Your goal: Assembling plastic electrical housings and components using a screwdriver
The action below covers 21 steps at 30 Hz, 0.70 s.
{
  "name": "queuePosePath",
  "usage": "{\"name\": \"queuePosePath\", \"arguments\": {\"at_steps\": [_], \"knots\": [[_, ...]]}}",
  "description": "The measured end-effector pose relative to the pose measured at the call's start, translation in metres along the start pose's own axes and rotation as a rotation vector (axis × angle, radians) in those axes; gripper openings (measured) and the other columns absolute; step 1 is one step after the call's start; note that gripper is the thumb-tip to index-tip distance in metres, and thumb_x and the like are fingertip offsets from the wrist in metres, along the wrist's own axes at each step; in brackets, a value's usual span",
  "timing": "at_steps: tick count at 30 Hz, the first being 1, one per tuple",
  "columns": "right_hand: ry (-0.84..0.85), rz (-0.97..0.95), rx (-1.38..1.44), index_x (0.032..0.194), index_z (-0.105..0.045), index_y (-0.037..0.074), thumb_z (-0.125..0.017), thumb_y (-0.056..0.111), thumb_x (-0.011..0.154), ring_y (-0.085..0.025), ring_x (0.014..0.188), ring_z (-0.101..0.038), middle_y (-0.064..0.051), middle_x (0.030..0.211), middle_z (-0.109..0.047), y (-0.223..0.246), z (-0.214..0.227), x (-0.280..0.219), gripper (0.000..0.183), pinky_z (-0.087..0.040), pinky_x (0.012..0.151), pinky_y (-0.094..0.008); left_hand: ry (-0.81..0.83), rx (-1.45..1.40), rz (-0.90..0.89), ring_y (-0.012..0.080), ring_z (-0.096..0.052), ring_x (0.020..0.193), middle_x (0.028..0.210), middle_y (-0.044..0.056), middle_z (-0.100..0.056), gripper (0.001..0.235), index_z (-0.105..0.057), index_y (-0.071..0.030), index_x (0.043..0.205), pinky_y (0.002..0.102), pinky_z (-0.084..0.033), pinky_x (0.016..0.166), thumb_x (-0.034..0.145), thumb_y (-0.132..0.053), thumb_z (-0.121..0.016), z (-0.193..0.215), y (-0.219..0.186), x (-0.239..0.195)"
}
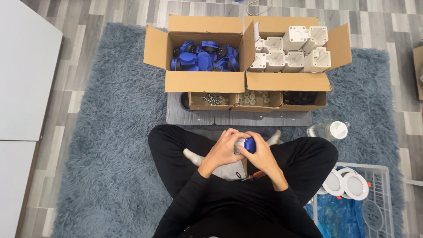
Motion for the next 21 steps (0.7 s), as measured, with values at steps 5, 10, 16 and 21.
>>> {"name": "queuePosePath", "arguments": {"at_steps": [5, 10, 16, 21], "knots": [[-0.056, 0.035, 0.050, 0.140, -0.070, 0.017, -0.092, 0.037, 0.087, -0.037, 0.125, -0.073, -0.012, 0.131, -0.076, 0.007, 0.009, -0.009, 0.061, -0.060, 0.102, -0.049, 0.016, -0.080, 0.018, 0.0278, -0.065, 0.128, 0.127, 0.008, -0.076, 0.076, -0.066, -0.015, 0.141, 0.039, -0.049, 0.105, 0.072, -0.025, -0.096, 0.009, -0.014, -0.001], [-0.082, 0.127, 0.114, 0.137, -0.072, 0.016, -0.094, 0.030, 0.084, -0.034, 0.125, -0.073, -0.009, 0.132, -0.077, 0.014, 0.020, -0.026, 0.060, -0.061, 0.099, -0.046, 0.046, -0.253, 0.086, 0.0332, -0.063, 0.135, 0.141, 0.011, -0.070, 0.081, -0.061, -0.014, 0.147, 0.045, -0.053, 0.110, 0.079, -0.041, -0.097, 0.009, -0.014, -0.017], [-0.013, 0.202, 0.167, 0.137, -0.072, 0.015, -0.096, 0.027, 0.082, -0.030, 0.126, -0.072, -0.007, 0.138, -0.073, 0.045, 0.027, -0.050, 0.062, -0.063, 0.095, -0.043, 0.143, -0.665, 0.428, 0.0325, -0.070, 0.122, 0.157, 0.022, -0.056, 0.061, -0.041, -0.014, 0.164, 0.041, -0.064, 0.095, 0.109, -0.014, -0.067, -0.027, 0.046, -0.058], [0.011, 0.460, 0.219, 0.136, -0.073, 0.009, -0.098, 0.018, 0.079, -0.037, 0.131, -0.072, -0.014, 0.139, -0.075, 0.072, 0.021, -0.065, 0.063, -0.055, 0.108, -0.051, 0.152, -0.843, 0.565, 0.0287, -0.066, 0.120, 0.135, 0.021, -0.062, 0.053, -0.057, -0.019, 0.158, 0.044, -0.063, 0.095, 0.119, -0.051, -0.041, -0.042, 0.054, -0.079]]}}
Point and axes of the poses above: each hand's wrist, its own x-axis towards the middle knuckle, its own z-axis out of the back of the hand, y = z × x, the point moved 8 cm from there along x, towards the middle knuckle
